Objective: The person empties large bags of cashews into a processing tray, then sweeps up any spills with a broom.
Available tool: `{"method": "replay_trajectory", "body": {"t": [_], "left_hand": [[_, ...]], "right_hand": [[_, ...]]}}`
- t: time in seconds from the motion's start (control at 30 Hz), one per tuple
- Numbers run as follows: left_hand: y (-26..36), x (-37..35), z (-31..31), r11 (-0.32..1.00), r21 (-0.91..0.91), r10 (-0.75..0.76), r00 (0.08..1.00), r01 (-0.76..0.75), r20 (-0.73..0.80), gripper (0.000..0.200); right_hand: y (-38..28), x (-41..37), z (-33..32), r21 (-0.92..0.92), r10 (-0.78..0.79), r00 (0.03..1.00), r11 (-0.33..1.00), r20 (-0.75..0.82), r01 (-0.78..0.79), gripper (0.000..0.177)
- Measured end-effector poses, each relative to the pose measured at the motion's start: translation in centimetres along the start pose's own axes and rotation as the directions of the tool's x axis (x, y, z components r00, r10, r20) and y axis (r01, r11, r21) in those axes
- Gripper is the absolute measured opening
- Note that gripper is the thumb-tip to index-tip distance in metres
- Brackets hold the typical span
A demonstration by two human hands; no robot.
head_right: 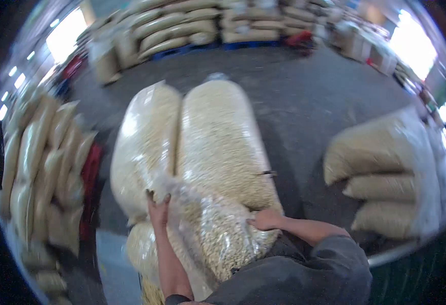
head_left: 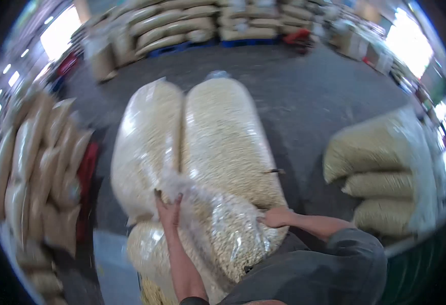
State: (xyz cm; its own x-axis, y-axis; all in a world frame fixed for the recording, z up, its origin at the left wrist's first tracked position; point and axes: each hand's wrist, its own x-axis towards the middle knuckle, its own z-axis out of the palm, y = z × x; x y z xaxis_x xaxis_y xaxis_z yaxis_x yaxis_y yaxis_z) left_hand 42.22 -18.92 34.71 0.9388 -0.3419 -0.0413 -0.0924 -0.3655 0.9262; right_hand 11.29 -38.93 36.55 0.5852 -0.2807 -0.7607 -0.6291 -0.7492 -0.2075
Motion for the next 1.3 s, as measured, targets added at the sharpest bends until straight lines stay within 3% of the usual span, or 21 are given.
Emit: {"method": "replay_trajectory", "body": {"t": [0.03, 0.1, 0.17, 0.23, 0.37, 0.43, 0.53, 0.57, 0.7, 0.73, 0.83, 0.9, 0.97, 1.0, 1.07, 1.1, 1.17, 1.2, 1.23, 1.27, 1.3], "left_hand": [[-1.3, 2.0, 2.5, 0.986, -0.168, 0.015, 0.999, -0.008, 0.04, 0.101], [3.2, 1.3, 4.6, 0.973, 0.211, -0.088, 0.996, 0.09, -0.019, 0.097], [-0.1, 2.2, 6.1, 0.944, 0.319, -0.026, 0.986, 0.078, -0.166, 0.09], [-0.2, 2.4, 5.4, 0.985, 0.155, -0.057, 0.989, 0.078, -0.133, 0.081], [-2.3, 3.5, 4.9, 0.988, 0.103, -0.108, 0.989, 0.118, -0.1, 0.071], [-2.9, 3.9, 5.1, 0.966, -0.214, -0.163, 0.984, 0.145, -0.071, 0.058], [-0.2, 3.8, 4.4, 0.949, -0.212, -0.234, 0.972, 0.234, 0.027, 0.049], [-1.6, 4.5, 3.8, 0.905, -0.302, -0.264, 0.952, 0.3, 0.155, 0.054], [-4.2, 6.1, 1.5, 0.835, -0.295, -0.393, 0.879, 0.463, 0.269, 0.081], [-4.1, 6.2, 1.7, 0.84, -0.304, -0.381, 0.887, 0.45, 0.26, 0.081], [-1.5, 6.6, 2.2, 0.919, -0.031, -0.37, 0.889, 0.392, 0.269, 0.087], [-3.2, 7.5, 2.4, 0.888, -0.209, -0.3, 0.861, 0.41, 0.411, 0.086], [-2.2, 6.3, 3.1, 0.868, -0.335, -0.272, 0.915, 0.367, 0.297, 0.07], [-5.5, 7.3, 3.2, 0.851, -0.424, -0.186, 0.932, 0.311, 0.311, 0.06], [-3.4, 6.3, 3.3, 0.848, -0.413, -0.247, 0.937, 0.332, 0.247, 0.049], [2.6, 4.4, 2.5, 0.917, -0.247, -0.256, 0.936, 0.314, 0.241, 0.051], [-1.4, 5.5, 4.4, 0.852, -0.457, -0.208, 0.965, 0.258, 0.158, 0.041], [-0.8, 5.1, 4.4, 0.76, -0.526, -0.299, 0.924, 0.383, 0.24, 0.03], [-0.3, 5.0, 4.4, 0.766, -0.58, -0.199, 0.96, 0.277, 0.197, 0.023], [-3.2, 6.3, 5.0, 0.8, -0.596, 0.046, 0.985, 0.064, 0.167, 0.023], [-3.0, 6.0, 5.0, 0.81, -0.586, 0.087, 0.994, -0.029, 0.071, 0.026]], "right_hand": [[0.5, 0.9, 0.9, 0.037, -0.002, 1.0, 0.999, 0.016, 0.001, 0.069], [0.1, 1.1, 1.8, 0.028, -0.048, 0.996, 0.998, -0.075, 0.051, 0.058], [-0.1, 2.1, 2.7, 0.029, -0.075, 0.985, 0.996, -0.154, 0.08, 0.051], [0.2, 3.1, 3.1, -0.025, -0.142, 0.98, 0.99, -0.137, 0.139, 0.047], [1.6, 5.7, 4.3, -0.094, -0.269, 0.962, 0.96, -0.036, 0.265, 0.039], [1.7, 5.5, 4.1, -0.156, -0.345, 0.934, 0.932, -0.097, 0.328, 0.032], [2.5, 7.1, 6.3, -0.16, -0.378, 0.911, 0.922, -0.166, 0.353, 0.034], [2.7, 7.2, 6.3, -0.124, -0.398, 0.901, 0.916, -0.17, 0.381, 0.032], [2.6, 6.7, 6.6, -0.144, -0.344, 0.913, 0.937, -0.219, 0.319, 0.031], [2.5, 6.5, 6.3, -0.126, -0.326, 0.92, 0.944, -0.216, 0.305, 0.033], [2.9, 6.7, 6.2, -0.092, -0.335, 0.914, 0.942, -0.227, 0.323, 0.036], [2.3, 4.7, 4.6, -0.043, -0.318, 0.916, 0.947, -0.242, 0.318, 0.039], [2.0, 4.3, 3.9, -0.001, -0.254, 0.955, 0.967, -0.155, 0.257, 0.039], [1.7, 4.3, 3.1, 0.031, -0.231, 0.97, 0.972, -0.08, 0.234, 0.038], [1.7, 5.6, 3.7, -0.057, -0.259, 0.965, 0.965, -0.039, 0.256, 0.037], [2.3, 6.5, 4.4, -0.113, -0.316, 0.949, 0.944, -0.02, 0.312, 0.036], [1.1, 6.0, 2.9, -0.154, -0.255, 0.966, 0.954, 0.034, 0.257, 0.041], [0.6, 6.0, 2.5, -0.166, -0.249, 0.968, 0.954, 0.033, 0.25, 0.043], [0.3, 6.3, 2.6, -0.238, -0.31, 0.944, 0.914, 0.112, 0.329, 0.043], [0.4, 6.4, 3.1, -0.237, -0.273, 0.96, 0.93, 0.064, 0.281, 0.046], [0.8, 6.5, 3.1, -0.229, -0.228, 0.974, 0.947, 0.006, 0.224, 0.05]]}}
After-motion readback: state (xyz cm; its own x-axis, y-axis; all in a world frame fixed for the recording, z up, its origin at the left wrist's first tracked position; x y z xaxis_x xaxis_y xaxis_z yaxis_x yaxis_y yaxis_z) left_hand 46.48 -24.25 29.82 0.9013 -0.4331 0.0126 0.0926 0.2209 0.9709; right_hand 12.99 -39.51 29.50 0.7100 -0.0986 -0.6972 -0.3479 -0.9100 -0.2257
